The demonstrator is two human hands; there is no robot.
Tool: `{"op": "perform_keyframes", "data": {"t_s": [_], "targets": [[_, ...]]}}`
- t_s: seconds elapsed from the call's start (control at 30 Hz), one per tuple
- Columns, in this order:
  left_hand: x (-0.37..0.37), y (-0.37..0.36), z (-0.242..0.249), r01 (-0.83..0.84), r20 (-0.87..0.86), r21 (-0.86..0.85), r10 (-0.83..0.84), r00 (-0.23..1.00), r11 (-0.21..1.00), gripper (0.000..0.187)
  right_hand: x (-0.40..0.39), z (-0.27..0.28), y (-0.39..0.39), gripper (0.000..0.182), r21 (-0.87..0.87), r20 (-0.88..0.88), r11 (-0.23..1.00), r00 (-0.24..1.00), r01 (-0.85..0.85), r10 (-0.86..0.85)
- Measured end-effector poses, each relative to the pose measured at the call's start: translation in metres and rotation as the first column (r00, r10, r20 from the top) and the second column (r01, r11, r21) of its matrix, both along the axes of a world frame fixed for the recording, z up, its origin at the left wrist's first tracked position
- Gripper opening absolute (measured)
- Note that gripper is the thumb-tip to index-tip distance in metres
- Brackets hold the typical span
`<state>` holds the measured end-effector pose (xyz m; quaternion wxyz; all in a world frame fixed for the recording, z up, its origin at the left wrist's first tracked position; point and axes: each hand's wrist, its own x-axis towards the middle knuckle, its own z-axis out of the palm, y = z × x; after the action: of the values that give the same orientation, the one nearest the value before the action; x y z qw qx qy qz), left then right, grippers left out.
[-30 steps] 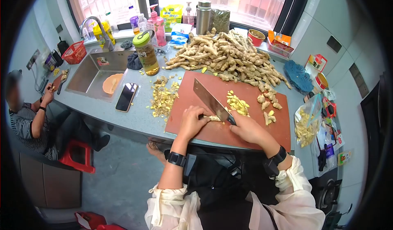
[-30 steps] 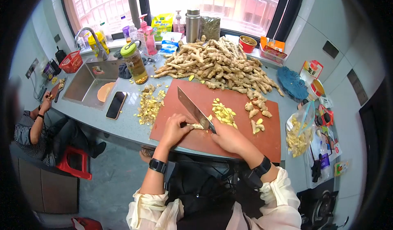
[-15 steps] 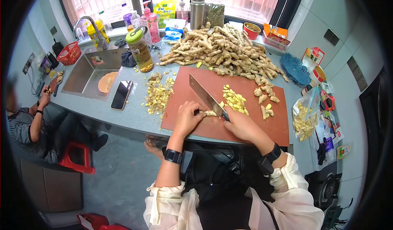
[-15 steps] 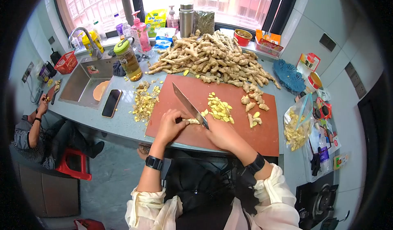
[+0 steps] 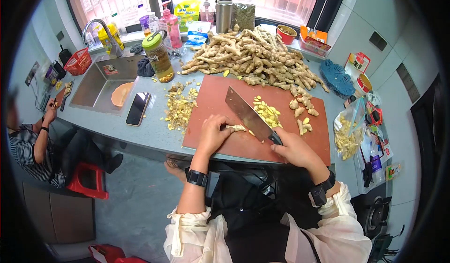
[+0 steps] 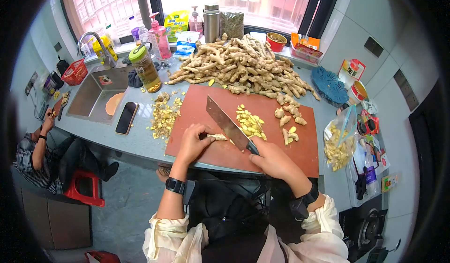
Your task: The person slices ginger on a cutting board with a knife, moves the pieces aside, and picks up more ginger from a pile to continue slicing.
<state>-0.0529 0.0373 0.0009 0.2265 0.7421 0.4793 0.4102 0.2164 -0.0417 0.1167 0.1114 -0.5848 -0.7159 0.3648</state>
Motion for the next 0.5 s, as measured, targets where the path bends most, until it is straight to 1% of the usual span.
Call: {"op": "perform_keyframes", "data": {"t_s": [0.1,0.17,0.3,0.37,0.4,0.47,0.5], "targets": [[-0.001,0.002,-0.002,0.013,-0.003,-0.002,-0.013,1.0,1.0,0.013,-0.002,0.005,0.002,0.036,0.052,-0.003,0.997,0.998,-0.058,0.059],[-0.001,0.002,-0.003,0.019,0.006,0.016,-0.019,1.0,1.0,0.013,-0.002,0.003,0.003,0.035,0.113,0.035,0.984,0.991,-0.135,0.132],[-0.001,0.002,-0.004,0.034,0.014,0.04,-0.034,0.999,0.999,0.013,-0.005,0.001,0.003,0.031,0.066,0.078,0.991,0.991,-0.115,0.11],[-0.001,0.001,-0.001,0.025,0.004,0.018,-0.025,1.0,1.0,0.013,-0.005,-0.008,0.003,0.03,0.155,0.13,0.978,0.984,-0.142,0.122],[-0.001,0.0,0.0,0.015,-0.006,-0.002,-0.015,1.0,1.0,0.013,-0.006,-0.008,0.003,0.03,0.154,0.13,0.978,0.984,-0.142,0.122],[0.0,0.0,0.001,0.022,-0.001,-0.007,-0.022,1.0,1.0,0.012,-0.012,-0.005,0.001,0.029,0.128,0.224,0.981,0.968,-0.146,0.115],[-0.001,0.0,0.001,0.027,0.005,-0.011,-0.027,1.0,1.0,0.011,-0.014,-0.008,0.003,0.029,0.127,0.225,0.981,0.968,-0.146,0.115]]}}
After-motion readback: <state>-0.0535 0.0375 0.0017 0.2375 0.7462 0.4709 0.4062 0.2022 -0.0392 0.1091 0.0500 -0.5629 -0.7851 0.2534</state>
